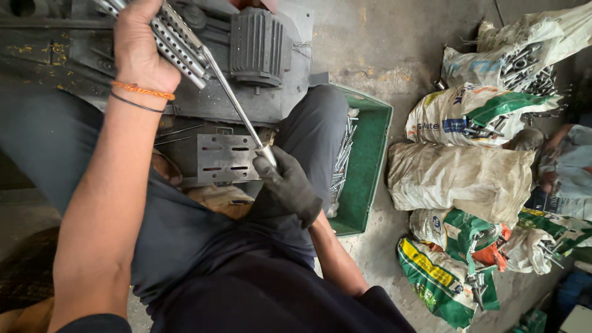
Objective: The person sits on the floor of a workshop and uses a socket wrench to tighten bolts on a motor mounted to a machine base. They reach into a cardboard box of threaded metal rods, hold several rods in one hand, and continue ratcheting bolts on the machine.
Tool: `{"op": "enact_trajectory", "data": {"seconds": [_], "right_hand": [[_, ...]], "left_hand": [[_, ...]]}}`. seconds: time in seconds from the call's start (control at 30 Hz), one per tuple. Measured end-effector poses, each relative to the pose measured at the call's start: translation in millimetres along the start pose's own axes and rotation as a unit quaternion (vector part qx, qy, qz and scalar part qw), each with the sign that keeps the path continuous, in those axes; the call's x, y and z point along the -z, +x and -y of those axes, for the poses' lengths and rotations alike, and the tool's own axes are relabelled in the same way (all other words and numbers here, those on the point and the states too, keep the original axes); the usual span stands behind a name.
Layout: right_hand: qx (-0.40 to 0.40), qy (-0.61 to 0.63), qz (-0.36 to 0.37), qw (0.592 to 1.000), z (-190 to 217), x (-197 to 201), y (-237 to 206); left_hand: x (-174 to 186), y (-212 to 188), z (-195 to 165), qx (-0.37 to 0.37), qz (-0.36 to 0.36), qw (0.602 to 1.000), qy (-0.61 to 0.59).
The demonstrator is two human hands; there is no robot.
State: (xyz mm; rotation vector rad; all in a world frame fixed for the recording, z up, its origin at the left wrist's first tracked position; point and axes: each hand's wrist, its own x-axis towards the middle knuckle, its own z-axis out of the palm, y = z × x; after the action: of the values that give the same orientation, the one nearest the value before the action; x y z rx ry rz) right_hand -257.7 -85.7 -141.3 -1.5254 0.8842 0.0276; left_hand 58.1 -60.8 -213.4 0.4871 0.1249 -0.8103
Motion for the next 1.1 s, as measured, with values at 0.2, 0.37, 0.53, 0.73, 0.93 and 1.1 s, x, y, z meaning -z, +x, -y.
{"op": "enact_trajectory", "data": {"seconds": [0.2,0.37,0.53,0.73,0.93,1.1], "right_hand": [[0.071,-0.011,0.011,0.997,3.5,-2.5,1.3],[0.043,-0.048,0.006,0.998,3.9,5.4,0.1],[0.046,-0.075,0.026,0.996,12.0,15.3,11.9],[0.057,0.096,0.05,0.993,36.9,-3.6,56.3],[0.044,0.095,0.035,0.994,62.6,-10.0,108.9],[0.031,0.114,0.007,0.993,62.0,-18.6,171.2]], "left_hand": [[1.8,0.3,3.8,0.018,-0.014,0.999,-0.043],[-3.3,-11.6,6.3,-0.033,-0.047,0.997,0.042],[-20.5,-33.8,13.3,-0.103,0.03,0.974,0.201],[-27.8,-54.4,49.6,-0.04,0.09,0.926,0.365],[-21.1,-27.5,38.6,0.006,-0.036,0.97,0.241],[-18.0,-16.8,10.0,0.049,-0.089,0.987,0.126]]}}
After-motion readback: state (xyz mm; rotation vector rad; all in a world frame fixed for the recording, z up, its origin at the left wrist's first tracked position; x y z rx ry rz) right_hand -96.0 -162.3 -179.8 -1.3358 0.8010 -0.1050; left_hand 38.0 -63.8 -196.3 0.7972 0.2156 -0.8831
